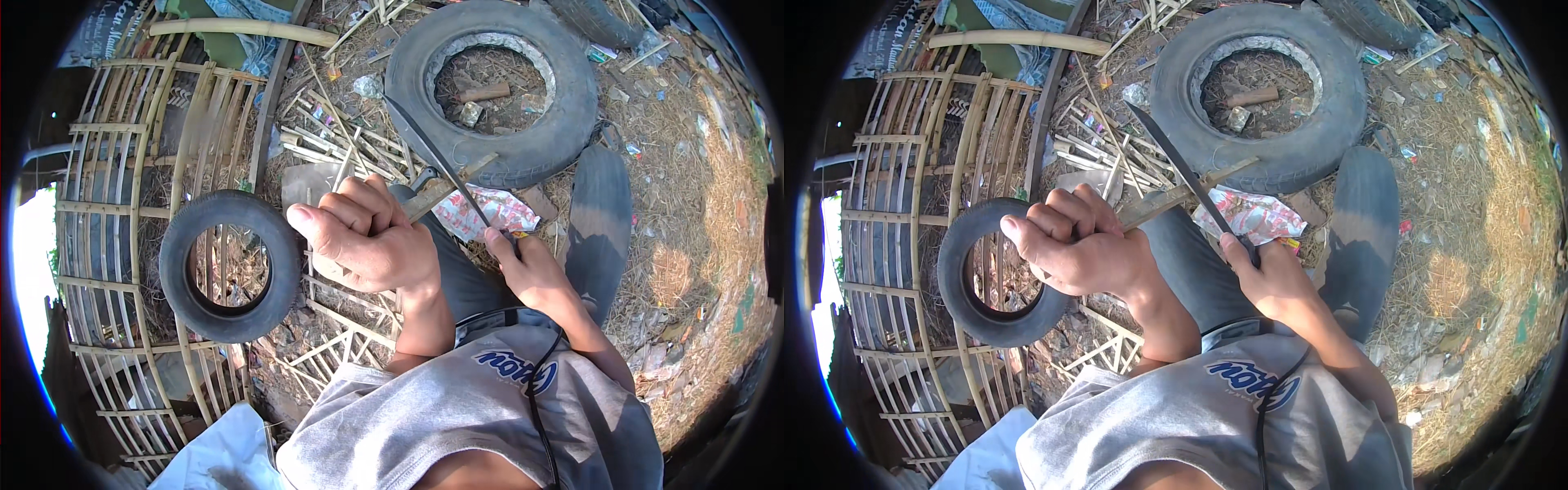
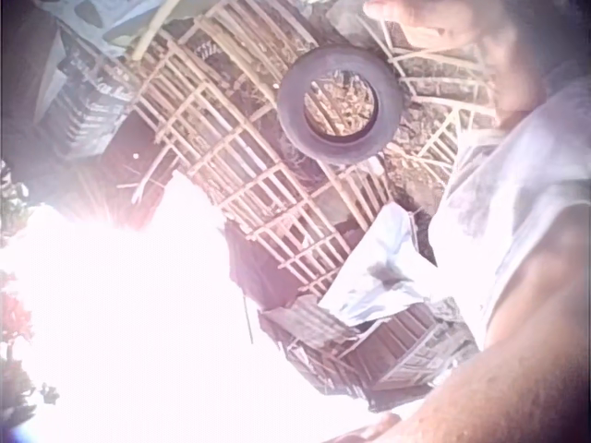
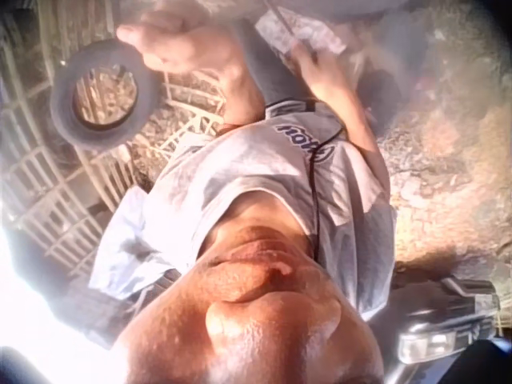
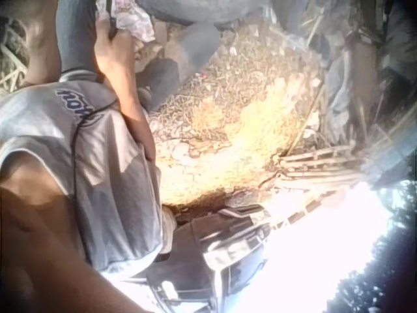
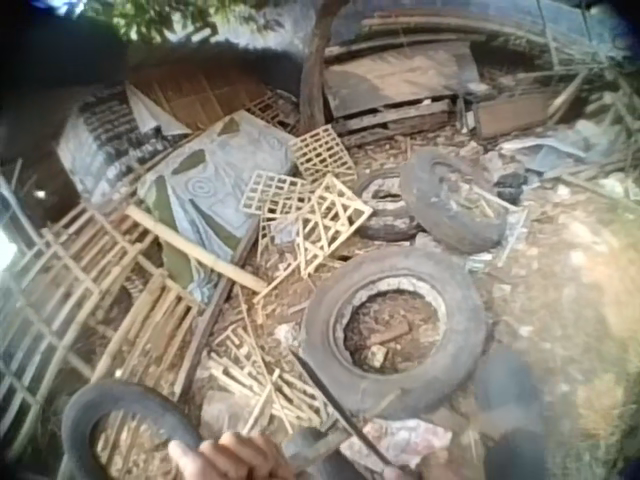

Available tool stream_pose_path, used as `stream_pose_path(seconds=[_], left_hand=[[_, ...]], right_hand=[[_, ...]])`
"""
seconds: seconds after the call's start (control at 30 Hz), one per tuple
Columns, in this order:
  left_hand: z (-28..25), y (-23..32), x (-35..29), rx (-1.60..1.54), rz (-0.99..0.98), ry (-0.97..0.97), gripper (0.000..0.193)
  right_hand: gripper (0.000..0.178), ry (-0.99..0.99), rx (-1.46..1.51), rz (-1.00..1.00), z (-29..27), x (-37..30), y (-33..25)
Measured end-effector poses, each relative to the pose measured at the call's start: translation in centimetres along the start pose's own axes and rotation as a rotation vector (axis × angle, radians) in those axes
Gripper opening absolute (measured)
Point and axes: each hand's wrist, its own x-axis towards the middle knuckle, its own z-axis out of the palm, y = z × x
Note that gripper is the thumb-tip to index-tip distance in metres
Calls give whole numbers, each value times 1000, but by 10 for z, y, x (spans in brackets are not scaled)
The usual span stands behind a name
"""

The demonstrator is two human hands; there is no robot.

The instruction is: The person shaves a thin strip of wood using a large knife while sitting on the ground, then begins assembling a wooden lattice frame by joining strips together.

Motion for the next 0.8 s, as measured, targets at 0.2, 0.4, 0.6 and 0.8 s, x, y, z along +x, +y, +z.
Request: stream_pose_path(seconds=[0.2, 0.4, 0.6, 0.8], left_hand=[[32, 11, -18, 28, 50, -19, 56], [47, 9, -31, 27, 67, -126, 52], [40, 0, -15, 47, 20, -118, 46], [37, -8, -5, 29, 13, -339, 48]], right_hand=[[55, -239, 576, 130, -9, 2, 20], [57, -9, 233, -129, -16, -10, 25], [59, -73, 196, -48, -24, 2, 37], [59, -27, 209, 11, -26, 4, 42]])
